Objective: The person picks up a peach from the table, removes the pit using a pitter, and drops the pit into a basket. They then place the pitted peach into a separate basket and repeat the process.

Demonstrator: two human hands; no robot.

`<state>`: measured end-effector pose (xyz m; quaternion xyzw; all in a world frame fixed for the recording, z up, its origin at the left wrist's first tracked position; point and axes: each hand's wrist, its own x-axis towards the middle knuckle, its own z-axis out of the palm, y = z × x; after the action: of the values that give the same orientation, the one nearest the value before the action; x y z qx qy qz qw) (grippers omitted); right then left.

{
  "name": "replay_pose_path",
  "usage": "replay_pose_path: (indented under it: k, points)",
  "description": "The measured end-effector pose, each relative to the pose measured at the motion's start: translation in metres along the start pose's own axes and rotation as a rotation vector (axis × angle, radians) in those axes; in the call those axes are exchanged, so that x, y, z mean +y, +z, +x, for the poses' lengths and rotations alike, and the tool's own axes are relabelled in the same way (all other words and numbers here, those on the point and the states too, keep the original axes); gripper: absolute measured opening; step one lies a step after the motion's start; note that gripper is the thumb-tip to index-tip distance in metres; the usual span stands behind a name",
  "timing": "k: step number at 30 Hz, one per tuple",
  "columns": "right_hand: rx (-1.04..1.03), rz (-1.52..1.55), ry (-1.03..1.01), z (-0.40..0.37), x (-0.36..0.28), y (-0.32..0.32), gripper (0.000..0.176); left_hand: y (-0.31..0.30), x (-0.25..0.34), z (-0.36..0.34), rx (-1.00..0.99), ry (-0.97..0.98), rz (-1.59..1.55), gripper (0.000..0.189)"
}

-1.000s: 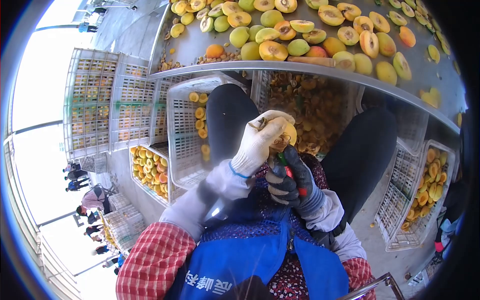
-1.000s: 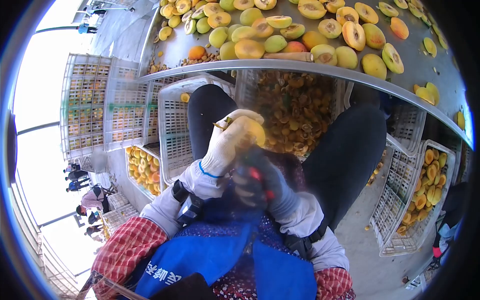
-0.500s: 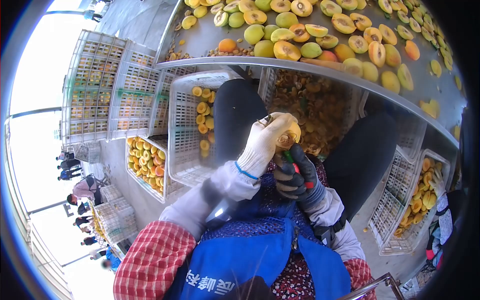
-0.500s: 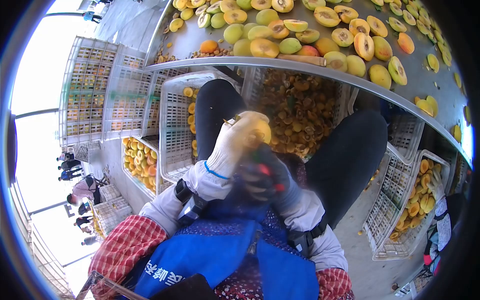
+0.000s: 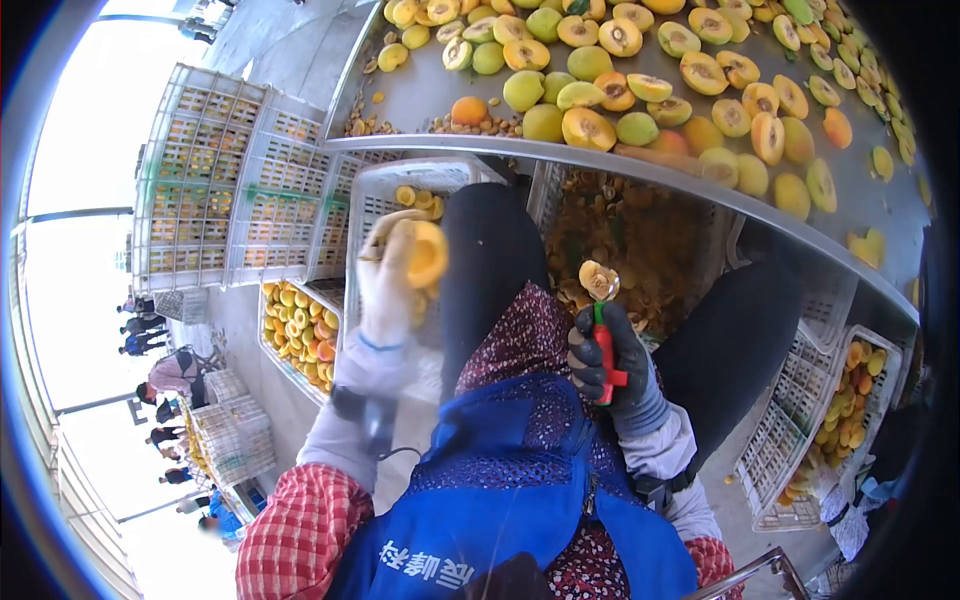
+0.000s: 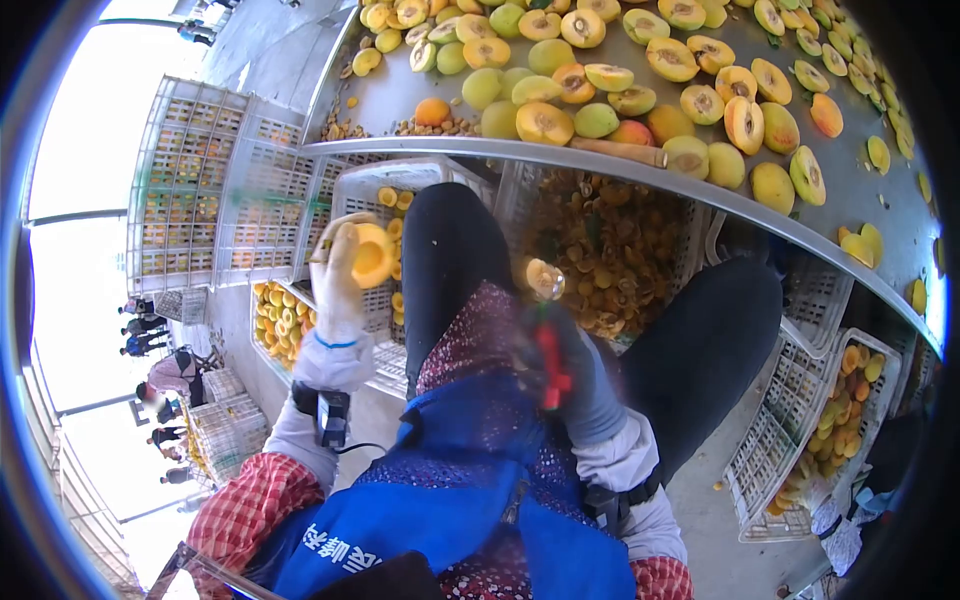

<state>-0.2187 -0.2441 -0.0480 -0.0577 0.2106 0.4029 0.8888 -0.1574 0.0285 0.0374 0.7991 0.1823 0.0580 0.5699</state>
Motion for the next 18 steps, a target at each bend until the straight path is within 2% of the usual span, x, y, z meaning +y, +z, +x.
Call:
replay_pose_path:
  k: [1,2,3,4,6,7,9,11,12,14,15,18]
  points:
    - [0.008,-0.014,-0.015,0.004,-0.002,-0.007,0.032,-0.022,-0.002,0.016,0.039,0.079,0.301,0.029]
    - [0.064,-0.107,-0.072,0.007,0.0,-0.009,0.03,-0.045,-0.014,0.037,0.04,0.177,0.782,0.032]
    - [0.121,-0.198,-0.134,0.011,0.001,-0.01,0.029,-0.051,-0.007,0.049,0.033,0.123,1.234,0.038]
    - [0.176,-0.289,-0.193,0.016,-0.001,-0.008,0.028,-0.045,-0.004,0.063,0.049,0.204,1.177,0.038]
    - [0.198,-0.311,-0.183,0.018,-0.004,-0.004,0.028,-0.023,0.007,0.088,0.062,0.335,1.066,0.039]
    - [0.231,-0.317,-0.166,0.022,-0.006,-0.004,0.028,-0.002,0.025,0.104,0.004,0.301,0.904,0.041]
    - [0.272,-0.333,-0.117,0.027,-0.012,-0.003,0.029,0.037,0.034,0.15,-0.069,0.348,0.911,0.046]
    - [0.293,-0.344,-0.048,0.024,-0.019,0.0,0.031,0.069,0.025,0.194,-0.13,0.376,1.236,0.052]
    - [0.303,-0.346,-0.012,0.023,-0.021,0.0,0.032,0.073,0.013,0.212,-0.203,0.367,1.271,0.054]
    - [0.346,-0.346,-0.073,0.025,-0.025,-0.002,0.034,0.081,-0.01,0.245,-0.358,0.37,1.339,0.057]
    - [0.366,-0.346,-0.11,0.027,-0.028,-0.002,0.035,0.082,-0.007,0.255,-0.449,0.3,1.291,0.057]
    - [0.378,-0.294,-0.105,0.024,-0.035,0.006,0.036,0.087,0.015,0.227,-0.566,0.25,1.176,0.057]
